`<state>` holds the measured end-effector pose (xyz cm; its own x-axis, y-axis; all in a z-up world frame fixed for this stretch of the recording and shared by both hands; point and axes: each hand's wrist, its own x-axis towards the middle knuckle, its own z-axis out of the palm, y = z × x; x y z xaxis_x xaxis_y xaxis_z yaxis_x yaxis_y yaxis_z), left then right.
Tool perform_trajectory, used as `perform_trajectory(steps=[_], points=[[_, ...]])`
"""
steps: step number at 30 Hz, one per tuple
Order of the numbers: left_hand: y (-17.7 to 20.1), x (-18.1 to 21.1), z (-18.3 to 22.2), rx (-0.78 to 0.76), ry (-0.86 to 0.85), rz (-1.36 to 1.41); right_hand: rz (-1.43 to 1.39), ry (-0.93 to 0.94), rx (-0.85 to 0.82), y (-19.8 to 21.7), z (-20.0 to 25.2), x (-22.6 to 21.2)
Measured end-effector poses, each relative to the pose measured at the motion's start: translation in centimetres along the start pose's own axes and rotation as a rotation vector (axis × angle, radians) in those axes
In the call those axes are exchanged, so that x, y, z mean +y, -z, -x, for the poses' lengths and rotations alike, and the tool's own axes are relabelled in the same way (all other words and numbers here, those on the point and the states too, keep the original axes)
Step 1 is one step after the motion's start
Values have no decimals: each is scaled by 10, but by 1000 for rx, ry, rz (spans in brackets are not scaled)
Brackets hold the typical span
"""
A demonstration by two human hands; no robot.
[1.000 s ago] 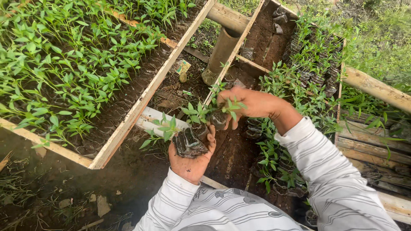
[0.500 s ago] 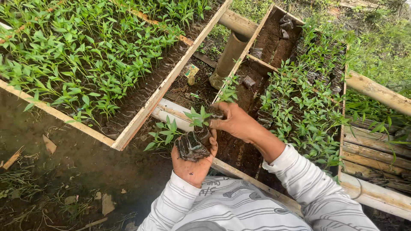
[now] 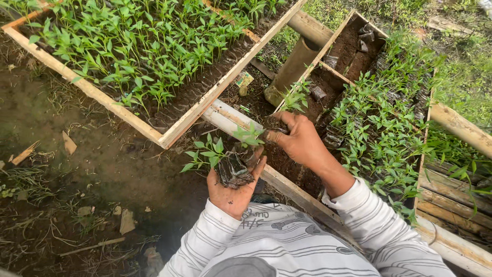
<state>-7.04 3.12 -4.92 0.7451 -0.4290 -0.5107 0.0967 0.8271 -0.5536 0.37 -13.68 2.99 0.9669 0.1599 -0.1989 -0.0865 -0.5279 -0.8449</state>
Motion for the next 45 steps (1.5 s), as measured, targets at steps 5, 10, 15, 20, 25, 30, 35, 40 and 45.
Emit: perform_trajectory(steps=[5,10,15,20,25,30,35,40,45], points=[[20,6,4,3,-55,7,75,57,-178,-23,14,-18],[10,-1,33,-59,-97,-121,72,116,-330,-29,24,-18],[24,12,27,-43,-90,-96,5,110,-392,-32,33,-30],[21,11,34,21,-48,114,-53,103,-321,-38,28,15],[23,10,39,51,-85,-23,-68,120,-285,-30,32,12],[28,19,32,57,-26,-43,-87,92,-244,-25,36,13],[49,36,14,-176,21,-91,112,24,-211,2,20,39],[43,40,2,-153,31,-125,142,-290,25,89,-16,9],[25,34,-17,-83,-34,-157,201,-462,272,163,-101,81]])
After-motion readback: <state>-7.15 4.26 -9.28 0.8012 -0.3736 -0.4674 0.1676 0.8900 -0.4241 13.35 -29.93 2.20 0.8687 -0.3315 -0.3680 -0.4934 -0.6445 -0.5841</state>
